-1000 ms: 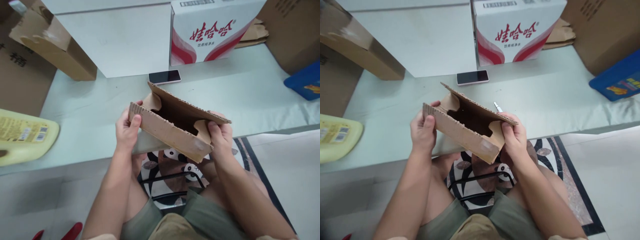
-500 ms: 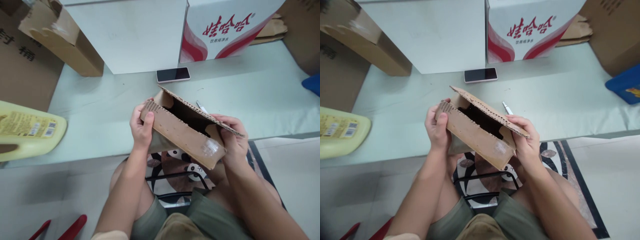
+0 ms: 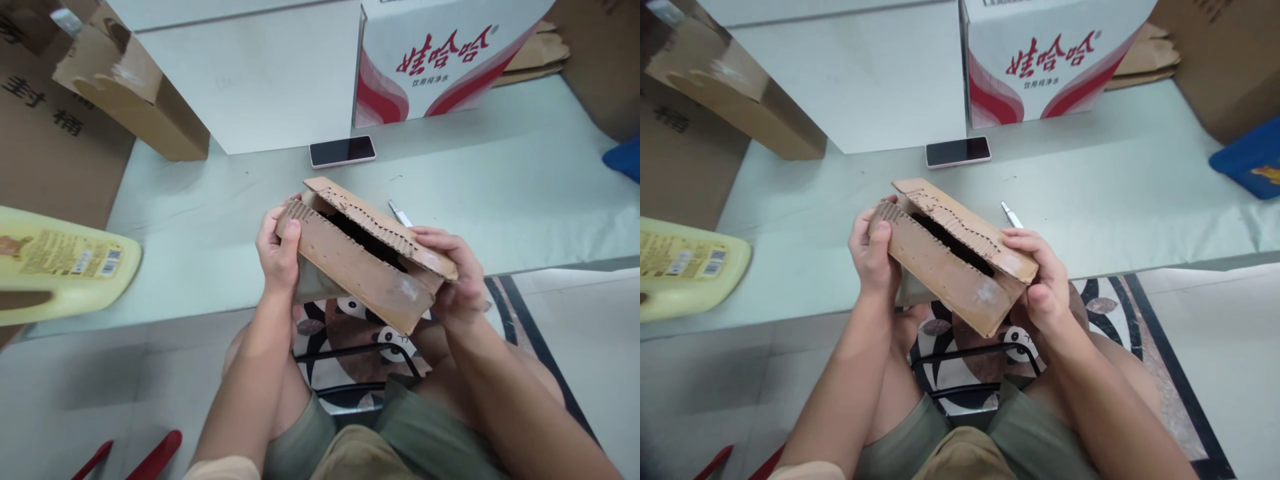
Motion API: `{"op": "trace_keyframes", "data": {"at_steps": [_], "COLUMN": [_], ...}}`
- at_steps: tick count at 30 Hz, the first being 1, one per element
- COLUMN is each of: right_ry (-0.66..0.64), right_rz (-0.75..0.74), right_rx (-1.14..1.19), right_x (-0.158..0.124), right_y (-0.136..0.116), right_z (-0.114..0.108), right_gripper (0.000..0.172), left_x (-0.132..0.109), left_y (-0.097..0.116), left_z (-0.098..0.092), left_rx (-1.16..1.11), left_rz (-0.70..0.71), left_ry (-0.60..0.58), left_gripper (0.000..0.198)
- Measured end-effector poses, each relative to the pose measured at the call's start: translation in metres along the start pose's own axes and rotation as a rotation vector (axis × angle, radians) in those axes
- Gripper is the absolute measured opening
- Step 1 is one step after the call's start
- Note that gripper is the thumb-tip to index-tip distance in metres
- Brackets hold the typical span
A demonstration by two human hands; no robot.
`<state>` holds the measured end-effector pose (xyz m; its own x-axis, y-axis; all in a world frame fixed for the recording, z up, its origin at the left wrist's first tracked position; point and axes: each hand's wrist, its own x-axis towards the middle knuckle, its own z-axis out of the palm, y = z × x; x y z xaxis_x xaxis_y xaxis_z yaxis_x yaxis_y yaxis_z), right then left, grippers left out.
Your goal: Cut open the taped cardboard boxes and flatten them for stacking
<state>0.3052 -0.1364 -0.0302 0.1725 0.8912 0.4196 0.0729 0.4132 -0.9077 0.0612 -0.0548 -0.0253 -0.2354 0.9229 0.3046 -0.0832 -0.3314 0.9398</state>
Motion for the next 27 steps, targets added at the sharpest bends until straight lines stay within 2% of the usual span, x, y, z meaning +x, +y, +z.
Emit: {"op": "trace_keyframes", "data": {"at_steps": [3, 6, 11, 13, 16, 19, 21, 24, 27], "right_ry": [0.02, 0.01, -0.022, -0.031, -0.04, -0.052, -0.075, -0.155, -0.245], "right_rz": [0.027, 0.045, 0.024, 0.022, 0.024, 0.037, 0.042, 0.05, 0.081], "right_rx": [-0.004, -0.027, -0.04, -0.055, -0.066, -0.068, -0.048, 0.0, 0.054], "right_x": [0.0, 0.0, 0.0, -0.001, -0.003, -0.004, -0.005, -0.005, -0.007], "right_y": [-0.005, -0.008, -0.008, -0.008, -0.008, -0.009, -0.01, -0.011, -0.009], "right_z": [0.003, 0.004, 0.003, 0.002, 0.004, 0.005, 0.006, 0.006, 0.004], "right_gripper": [0.044, 0.029, 0.025, 0.024, 0.022, 0.023, 0.03, 0.046, 0.058], "left_x": [0.002, 0.005, 0.008, 0.011, 0.019, 0.026, 0.029, 0.029, 0.028], "left_y": [-0.004, -0.01, -0.015, -0.014, -0.006, 0.008, 0.019, 0.027, 0.027], "left_z": [-0.001, -0.004, -0.008, -0.011, -0.017, -0.023, -0.025, -0.03, -0.04], "left_rx": [-0.006, 0.036, 0.106, 0.146, 0.285, 0.451, 0.551, 0.619, 0.575], "left_rz": [0.022, 0.049, 0.065, 0.112, 0.233, 0.394, 0.447, 0.435, 0.371], "left_ry": [0.004, -0.017, -0.052, -0.073, -0.165, -0.271, -0.348, -0.428, -0.385], "left_gripper": [0.04, 0.047, 0.048, 0.049, 0.055, 0.043, 0.032, 0.033, 0.031]}}
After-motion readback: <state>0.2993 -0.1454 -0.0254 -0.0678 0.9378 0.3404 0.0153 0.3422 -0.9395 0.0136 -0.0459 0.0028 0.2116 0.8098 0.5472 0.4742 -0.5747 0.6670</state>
